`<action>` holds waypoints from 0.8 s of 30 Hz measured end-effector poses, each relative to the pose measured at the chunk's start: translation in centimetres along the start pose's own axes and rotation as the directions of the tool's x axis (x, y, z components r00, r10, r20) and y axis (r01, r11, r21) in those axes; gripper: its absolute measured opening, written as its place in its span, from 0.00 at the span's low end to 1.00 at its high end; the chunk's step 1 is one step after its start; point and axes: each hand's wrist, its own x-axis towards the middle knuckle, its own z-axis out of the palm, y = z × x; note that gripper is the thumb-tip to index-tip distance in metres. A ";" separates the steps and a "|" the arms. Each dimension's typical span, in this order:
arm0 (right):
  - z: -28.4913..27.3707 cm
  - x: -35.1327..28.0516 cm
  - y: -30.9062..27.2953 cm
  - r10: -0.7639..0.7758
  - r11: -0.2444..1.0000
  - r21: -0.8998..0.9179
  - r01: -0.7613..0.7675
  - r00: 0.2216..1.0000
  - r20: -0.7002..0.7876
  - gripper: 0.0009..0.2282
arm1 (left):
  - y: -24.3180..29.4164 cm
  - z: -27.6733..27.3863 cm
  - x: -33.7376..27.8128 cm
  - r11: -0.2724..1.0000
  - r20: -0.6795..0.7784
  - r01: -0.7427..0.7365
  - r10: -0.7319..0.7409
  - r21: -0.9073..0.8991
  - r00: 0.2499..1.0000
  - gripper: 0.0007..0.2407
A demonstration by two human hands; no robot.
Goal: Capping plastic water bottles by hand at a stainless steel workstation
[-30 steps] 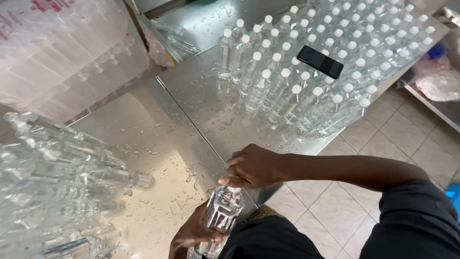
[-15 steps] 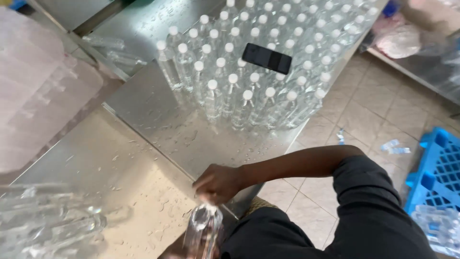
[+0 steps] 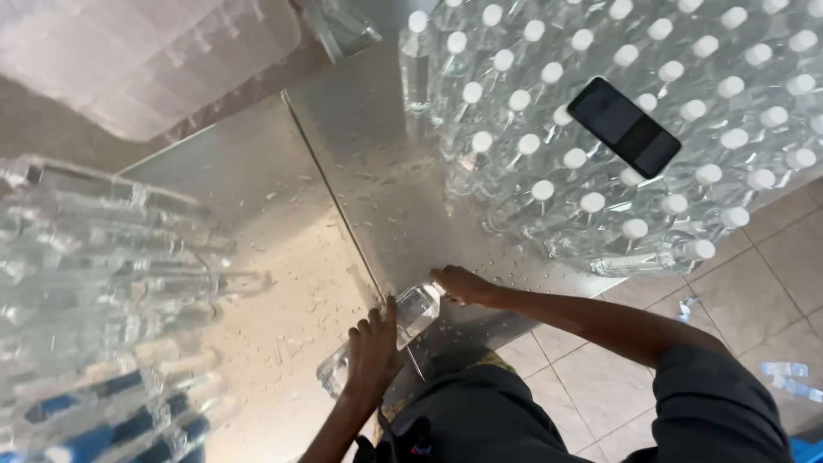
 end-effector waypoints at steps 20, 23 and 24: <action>-3.8 -15.6 -22.6 -0.704 0.398 -0.785 0.475 0.707 0.071 0.14 | 0.8 -8.3 6.0 0.899 -0.597 -0.019 -0.274 -0.437 0.754 0.53; -5.3 -14.1 -26.5 -0.724 0.152 -0.921 0.358 0.675 0.143 0.14 | 1.7 -13.7 1.2 0.744 -0.489 -0.079 -0.352 -0.664 0.798 0.48; -5.6 -12.6 -27.3 -0.714 0.020 -0.966 0.258 0.680 0.167 0.16 | 1.6 -14.9 -0.9 0.648 -0.442 -0.124 -0.355 -0.752 0.824 0.42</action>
